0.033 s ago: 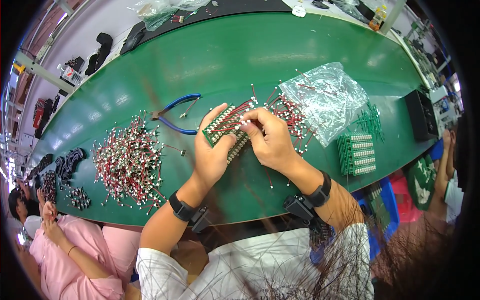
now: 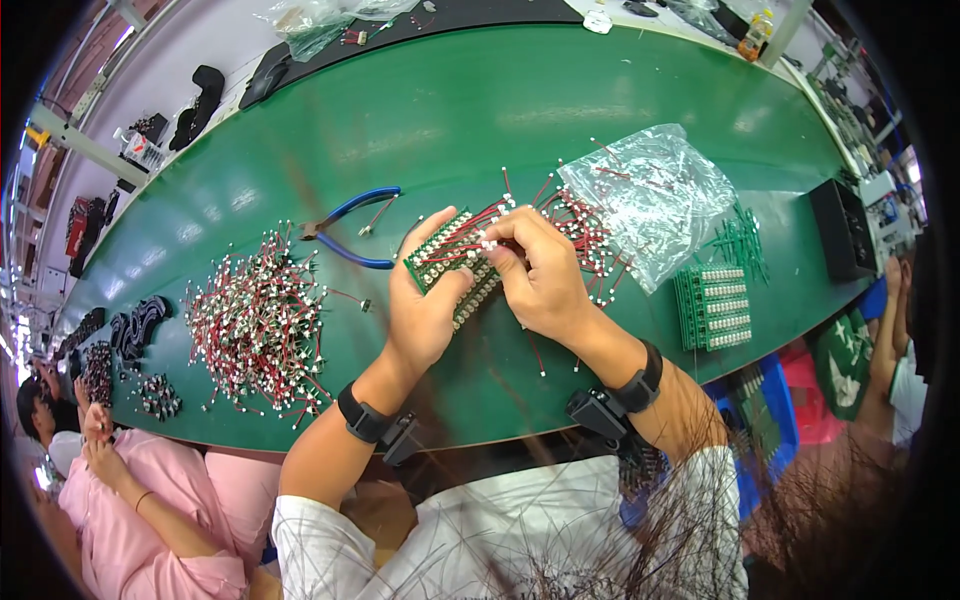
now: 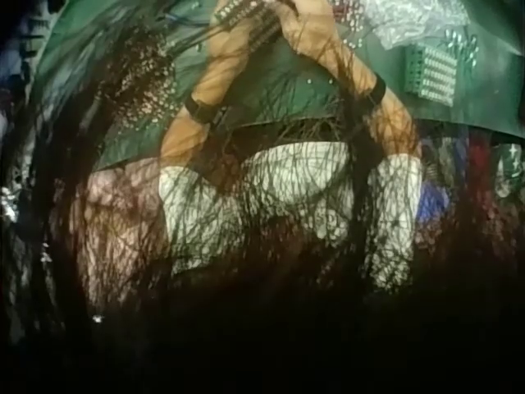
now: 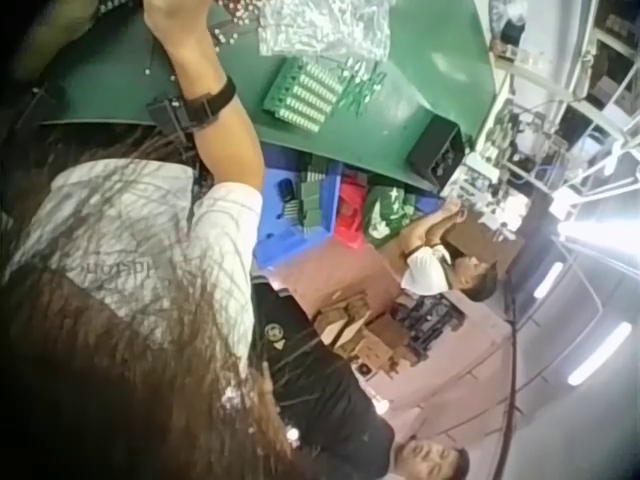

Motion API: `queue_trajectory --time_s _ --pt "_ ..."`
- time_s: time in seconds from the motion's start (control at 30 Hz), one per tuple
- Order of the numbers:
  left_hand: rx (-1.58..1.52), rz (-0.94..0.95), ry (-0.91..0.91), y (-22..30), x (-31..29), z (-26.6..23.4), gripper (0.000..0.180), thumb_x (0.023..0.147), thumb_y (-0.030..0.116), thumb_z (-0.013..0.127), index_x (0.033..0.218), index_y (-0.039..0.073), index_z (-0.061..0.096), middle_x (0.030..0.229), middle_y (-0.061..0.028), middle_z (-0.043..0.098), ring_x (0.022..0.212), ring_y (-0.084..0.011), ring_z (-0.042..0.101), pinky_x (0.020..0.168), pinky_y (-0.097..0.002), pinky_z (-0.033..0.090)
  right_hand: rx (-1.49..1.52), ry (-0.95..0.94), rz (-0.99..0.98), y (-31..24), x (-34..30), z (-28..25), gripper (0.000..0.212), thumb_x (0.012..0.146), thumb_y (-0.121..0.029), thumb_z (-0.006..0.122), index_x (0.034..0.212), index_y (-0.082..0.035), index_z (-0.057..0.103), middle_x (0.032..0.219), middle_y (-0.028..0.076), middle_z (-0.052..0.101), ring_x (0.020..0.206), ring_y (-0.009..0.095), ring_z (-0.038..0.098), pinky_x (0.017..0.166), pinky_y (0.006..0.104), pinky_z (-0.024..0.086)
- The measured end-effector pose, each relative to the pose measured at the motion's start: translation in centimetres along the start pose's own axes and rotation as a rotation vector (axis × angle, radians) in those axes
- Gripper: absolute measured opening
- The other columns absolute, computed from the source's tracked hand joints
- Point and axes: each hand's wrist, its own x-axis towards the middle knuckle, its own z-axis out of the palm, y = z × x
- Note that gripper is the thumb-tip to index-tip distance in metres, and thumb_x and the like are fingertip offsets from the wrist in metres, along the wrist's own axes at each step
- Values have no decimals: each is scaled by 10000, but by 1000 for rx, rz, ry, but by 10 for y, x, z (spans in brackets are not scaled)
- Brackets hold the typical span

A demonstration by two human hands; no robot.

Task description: The person picks up a circuit board and inserts the ends of red wires into it by hand. The person continues to pick up more wires from the table and insert them into the board.

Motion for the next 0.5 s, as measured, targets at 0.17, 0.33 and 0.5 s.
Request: queue_trajectory --time_s 0.17,0.33,0.5 --pt "-119 -124 -39 9 -3 6 604 773 -71 514 1372 -34 443 1173 -93 619 1049 -137 587 942 -281 468 -137 40 -164 3 2 -4 120 820 106 608 919 40 616 851 112 546 696 186 571 592 300 468" --pt "-214 -185 -75 13 -3 5 617 780 -67 502 1390 -38 417 1156 -92 622 1028 -141 597 918 -288 486 -217 25 -289 4 5 -4 147 768 128 620 884 40 596 847 138 563 695 255 589 591 322 478" --pt "-199 -180 -76 13 -3 6 632 778 -78 504 1401 -31 404 1154 -88 624 1025 -140 599 907 -285 492 -327 30 -342 4 5 -4 148 755 63 653 871 -12 600 870 126 567 719 315 634 598 382 527"
